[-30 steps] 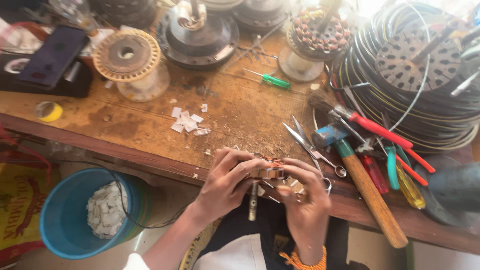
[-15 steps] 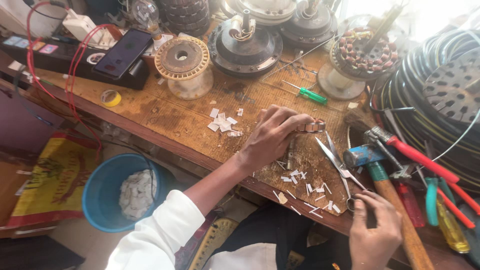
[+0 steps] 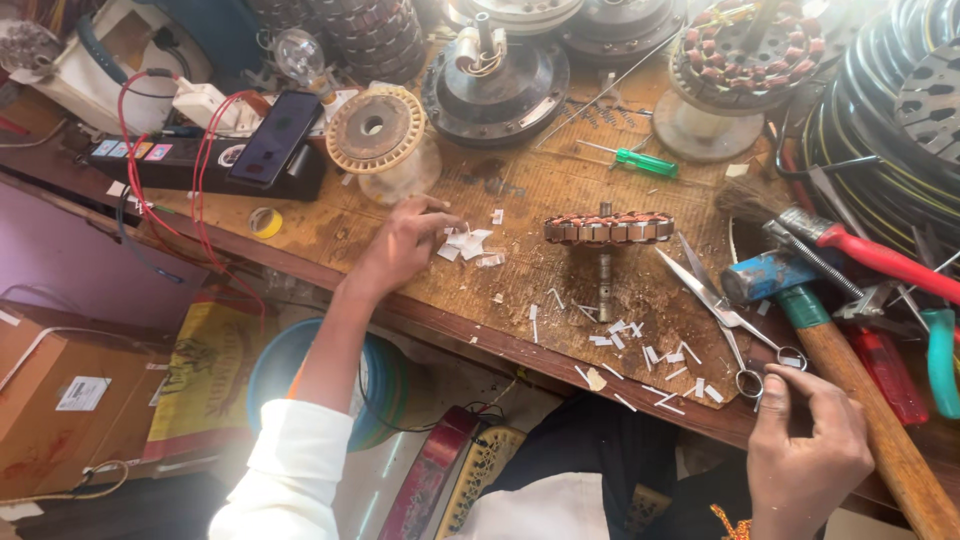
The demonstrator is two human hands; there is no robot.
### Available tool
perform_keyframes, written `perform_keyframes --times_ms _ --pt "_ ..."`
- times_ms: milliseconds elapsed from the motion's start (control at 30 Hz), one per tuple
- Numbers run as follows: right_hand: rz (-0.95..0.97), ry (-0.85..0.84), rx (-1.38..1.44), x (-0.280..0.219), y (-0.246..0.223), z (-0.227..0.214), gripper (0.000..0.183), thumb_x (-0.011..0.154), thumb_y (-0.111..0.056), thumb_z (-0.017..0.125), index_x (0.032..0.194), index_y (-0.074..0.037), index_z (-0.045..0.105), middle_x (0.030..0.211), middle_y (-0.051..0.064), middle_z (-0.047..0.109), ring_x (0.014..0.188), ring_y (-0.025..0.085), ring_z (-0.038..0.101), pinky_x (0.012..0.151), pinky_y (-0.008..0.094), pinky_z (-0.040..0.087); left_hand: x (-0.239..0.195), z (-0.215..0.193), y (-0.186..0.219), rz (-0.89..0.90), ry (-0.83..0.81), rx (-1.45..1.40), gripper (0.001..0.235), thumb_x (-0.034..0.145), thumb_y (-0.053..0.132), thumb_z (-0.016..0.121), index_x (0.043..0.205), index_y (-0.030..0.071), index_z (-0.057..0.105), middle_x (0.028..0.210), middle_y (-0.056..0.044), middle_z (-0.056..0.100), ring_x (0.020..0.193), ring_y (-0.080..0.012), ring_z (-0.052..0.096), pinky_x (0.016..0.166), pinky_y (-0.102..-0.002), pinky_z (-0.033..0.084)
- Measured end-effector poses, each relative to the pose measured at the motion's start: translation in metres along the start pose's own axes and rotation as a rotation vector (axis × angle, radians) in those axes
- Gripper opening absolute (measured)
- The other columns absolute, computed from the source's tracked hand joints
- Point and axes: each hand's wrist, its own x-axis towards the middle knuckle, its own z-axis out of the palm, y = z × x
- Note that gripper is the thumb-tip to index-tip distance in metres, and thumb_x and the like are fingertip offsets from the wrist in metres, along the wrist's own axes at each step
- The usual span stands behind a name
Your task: The person cuts small white rectangular pieces using scissors and inserts them into the slots of a copper-wound rotor. The person repeats this process multiple times, handling the rotor and scissors throughout the clip.
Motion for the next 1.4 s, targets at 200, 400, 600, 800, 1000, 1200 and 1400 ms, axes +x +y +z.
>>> perform_keyframes --times_ms 200,400,600,800,1000,1200,1400 --pt "0.03 0.004 0.015 -0.006 0.008 0.005 0.003 0.107 -0.008 0.074 0.11 -0.006 0.076 0.108 0.007 0.075 0.101 0.022 0.068 0.094 0.033 0.053 0.009 0.001 0.001 0.052 -0.009 0.048 0.023 0.084 0.007 0.077 0.107 0.011 0.078 0.124 -0.012 0.067 0.115 -0.0324 0.06 0.1 -0.043 0.049" --pt "0.048 -0.001 -0.015 -0.009 0.015 0.007 0.005 0.108 -0.009 0.075 0.112 -0.007 0.077 0.108 0.007 0.075 0.097 0.022 0.065 0.093 0.032 0.053 0.01 0.0 0.005 0.033 0.062 0.34 0.034 0.078 -0.003 0.072 0.105 0.017 0.081 0.125 -0.006 0.069 0.113 -0.0282 0.061 0.1 -0.041 0.05" --pt "0.068 0.008 -0.021 -0.009 0.014 0.009 0.006 0.108 -0.009 0.076 0.113 -0.007 0.077 0.104 0.009 0.073 0.099 0.022 0.069 0.09 0.033 0.053 0.006 -0.002 -0.003 -0.093 0.012 0.018 0.03 0.094 0.003 0.069 0.122 0.011 0.075 0.12 -0.01 0.07 0.112 -0.0284 0.066 0.097 -0.04 0.053" --pt "0.053 0.031 -0.034 -0.002 -0.003 0.005 0.007 0.104 -0.006 0.074 0.111 -0.006 0.077 0.103 0.011 0.073 0.097 0.024 0.069 0.09 0.035 0.053 0.013 -0.005 -0.012 -0.056 -0.052 0.075 0.027 0.083 0.016 0.079 0.107 0.005 0.072 0.107 -0.015 0.07 0.105 -0.0318 0.065 0.093 -0.043 0.053" --pt "0.075 0.047 0.011 0.013 -0.02 0.003 0.007 0.1 -0.008 0.071 0.106 -0.006 0.074 0.107 0.01 0.074 0.103 0.027 0.069 0.095 0.038 0.053 0.0 -0.001 -0.009 -0.194 0.098 -0.062 0.029 0.088 0.013 0.08 0.111 0.004 0.064 0.097 -0.017 0.074 0.088 -0.0309 0.073 0.076 -0.043 0.057" --pt "0.048 -0.049 -0.087 0.025 -0.034 0.001 0.025 0.094 -0.01 0.069 0.119 -0.005 0.069 0.128 0.015 0.07 0.117 0.034 0.064 0.103 0.043 0.048 -0.052 -0.008 0.053 -0.331 0.244 -0.45 0.01 0.108 -0.007 0.06 0.104 -0.002 0.068 0.097 -0.007 0.07 0.081 -0.0083 0.067 0.071 -0.023 0.056" --pt "0.097 -0.156 -0.167 0.028 -0.052 -0.007 0.039 0.091 -0.015 0.071 0.128 -0.006 0.065 0.128 0.013 0.068 0.119 0.036 0.06 0.102 0.045 0.046 -0.075 0.007 0.105 -0.415 0.054 -0.454 0.027 0.088 -0.002 0.071 0.113 0.006 0.076 0.102 -0.01 0.078 0.076 -0.0132 0.073 0.064 -0.027 0.061"
